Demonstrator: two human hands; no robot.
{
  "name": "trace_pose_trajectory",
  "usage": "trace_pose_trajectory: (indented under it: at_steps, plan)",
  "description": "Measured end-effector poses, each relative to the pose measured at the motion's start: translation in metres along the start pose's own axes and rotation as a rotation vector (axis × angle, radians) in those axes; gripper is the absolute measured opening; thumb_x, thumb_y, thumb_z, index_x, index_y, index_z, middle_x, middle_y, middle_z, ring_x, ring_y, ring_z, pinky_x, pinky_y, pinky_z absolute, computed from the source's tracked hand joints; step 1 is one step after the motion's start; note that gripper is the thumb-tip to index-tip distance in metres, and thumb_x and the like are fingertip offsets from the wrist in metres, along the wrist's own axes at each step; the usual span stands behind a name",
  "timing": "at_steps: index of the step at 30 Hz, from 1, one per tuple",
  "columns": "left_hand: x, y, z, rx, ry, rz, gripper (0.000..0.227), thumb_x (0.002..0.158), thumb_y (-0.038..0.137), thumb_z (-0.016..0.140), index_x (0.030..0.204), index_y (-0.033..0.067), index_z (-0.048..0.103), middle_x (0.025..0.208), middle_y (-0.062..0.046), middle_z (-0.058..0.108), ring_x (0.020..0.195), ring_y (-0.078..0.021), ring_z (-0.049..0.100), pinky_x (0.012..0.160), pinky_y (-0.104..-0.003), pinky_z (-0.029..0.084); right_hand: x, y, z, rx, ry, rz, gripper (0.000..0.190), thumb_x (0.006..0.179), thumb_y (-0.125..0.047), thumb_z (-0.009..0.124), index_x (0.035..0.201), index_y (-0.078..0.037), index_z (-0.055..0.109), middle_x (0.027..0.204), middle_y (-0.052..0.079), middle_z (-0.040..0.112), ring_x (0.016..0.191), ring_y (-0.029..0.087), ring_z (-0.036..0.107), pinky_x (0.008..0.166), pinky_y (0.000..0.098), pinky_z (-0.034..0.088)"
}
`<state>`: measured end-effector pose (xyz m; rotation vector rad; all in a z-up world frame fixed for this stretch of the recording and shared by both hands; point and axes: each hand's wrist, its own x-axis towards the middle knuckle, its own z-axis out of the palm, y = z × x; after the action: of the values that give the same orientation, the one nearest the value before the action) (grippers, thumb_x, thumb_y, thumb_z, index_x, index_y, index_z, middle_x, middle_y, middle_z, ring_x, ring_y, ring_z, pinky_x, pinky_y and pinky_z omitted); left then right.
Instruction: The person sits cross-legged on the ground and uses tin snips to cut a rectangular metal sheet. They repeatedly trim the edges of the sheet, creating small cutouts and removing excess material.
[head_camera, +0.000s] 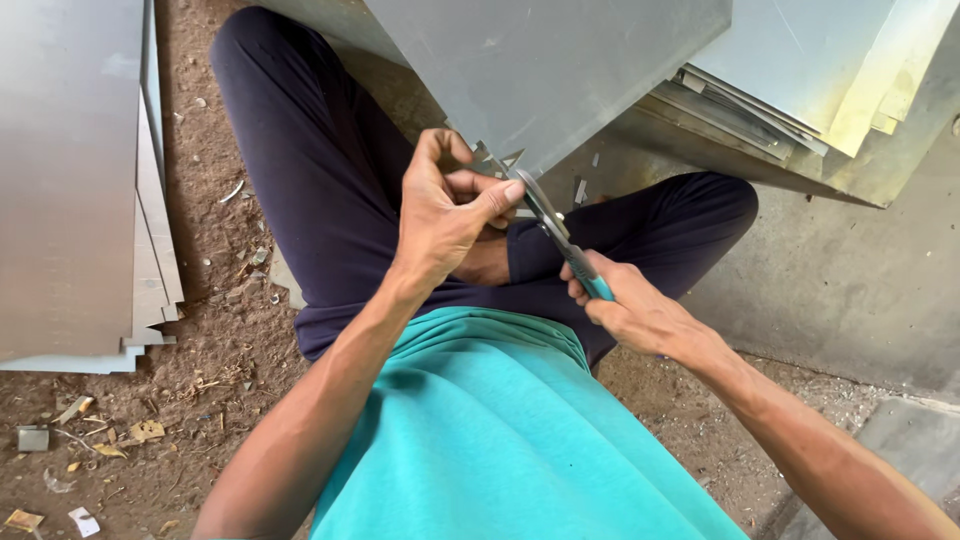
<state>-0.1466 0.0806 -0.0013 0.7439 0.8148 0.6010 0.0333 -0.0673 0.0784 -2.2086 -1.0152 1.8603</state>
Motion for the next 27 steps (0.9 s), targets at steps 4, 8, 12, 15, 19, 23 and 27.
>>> trace_pose_trajectory:
  at_steps: [4,8,12,15,19,23,27]
  plan:
    - [0.004,-0.001,-0.007,0.023,0.030,-0.034,0.054,0.084,0.006,0.085,0.100,0.0081,0.034,0.074,-0.012,0.073,0.064,-0.0133,0.070,0.055,-0.027,0.060,0.006,-0.001,0.005,-0.012,0.048,-0.029,0.032,0.075,-0.005,0.053,0.106,-0.002,0.060,0.086,0.010,0.065,0.080,0.020,0.061,0.074,0.0362,0.051]
    - [0.003,-0.011,-0.004,-0.037,0.029,-0.042,0.056,0.084,0.005,0.084,0.101,0.0076,0.031,0.073,-0.013,0.071,0.062,-0.0147,0.069,0.054,-0.027,0.059,0.013,0.014,0.005,-0.117,0.139,-0.059,0.015,0.078,-0.005,0.055,0.090,0.000,0.064,0.067,0.012,0.060,0.064,0.024,0.057,0.063,0.0412,0.047]
    - [-0.003,-0.005,-0.008,0.117,-0.046,-0.023,0.047,0.079,0.007,0.083,0.103,0.0060,0.042,0.075,-0.009,0.068,0.066,-0.0115,0.065,0.058,-0.025,0.054,0.016,0.040,0.010,-0.162,0.272,-0.181,0.012,0.073,-0.004,0.054,0.079,0.000,0.064,0.056,0.015,0.057,0.051,0.024,0.057,0.053,0.0421,0.046]
    - [0.009,0.027,-0.010,0.266,-0.043,0.033,0.032,0.085,0.018,0.078,0.101,0.0035,0.055,0.075,-0.004,0.058,0.068,-0.0103,0.056,0.060,-0.025,0.047,0.010,0.056,0.016,-0.225,0.374,-0.370,0.011,0.079,-0.011,0.062,0.081,-0.001,0.065,0.066,0.018,0.061,0.056,0.029,0.057,0.056,0.0411,0.046]
    - [0.026,0.037,0.042,0.033,0.494,0.203,0.042,0.107,0.037,0.059,0.089,-0.0017,0.056,0.077,0.000,0.049,0.069,-0.0102,0.045,0.059,-0.029,0.042,0.001,0.089,0.041,-0.033,0.324,0.080,0.012,0.075,-0.008,0.062,0.082,-0.004,0.069,0.059,0.013,0.060,0.056,0.024,0.055,0.058,0.0423,0.047]
    - [0.023,0.010,0.088,0.142,-0.298,-0.137,0.034,0.094,0.022,0.065,0.124,0.0060,0.063,0.086,-0.007,0.065,0.071,-0.0156,0.060,0.057,-0.030,0.048,0.006,0.100,0.062,0.073,0.353,0.039,0.009,0.073,-0.009,0.065,0.080,-0.004,0.068,0.060,0.008,0.061,0.059,0.018,0.057,0.059,0.0363,0.050]
    - [0.006,0.003,0.058,-0.132,-0.122,-0.033,0.039,0.096,0.026,0.065,0.126,0.0017,0.058,0.104,-0.009,0.072,0.082,-0.0189,0.073,0.065,-0.030,0.059,-0.001,0.093,0.072,0.108,0.330,0.096,0.008,0.073,-0.008,0.066,0.080,-0.003,0.067,0.062,0.008,0.061,0.060,0.018,0.057,0.060,0.0352,0.050]
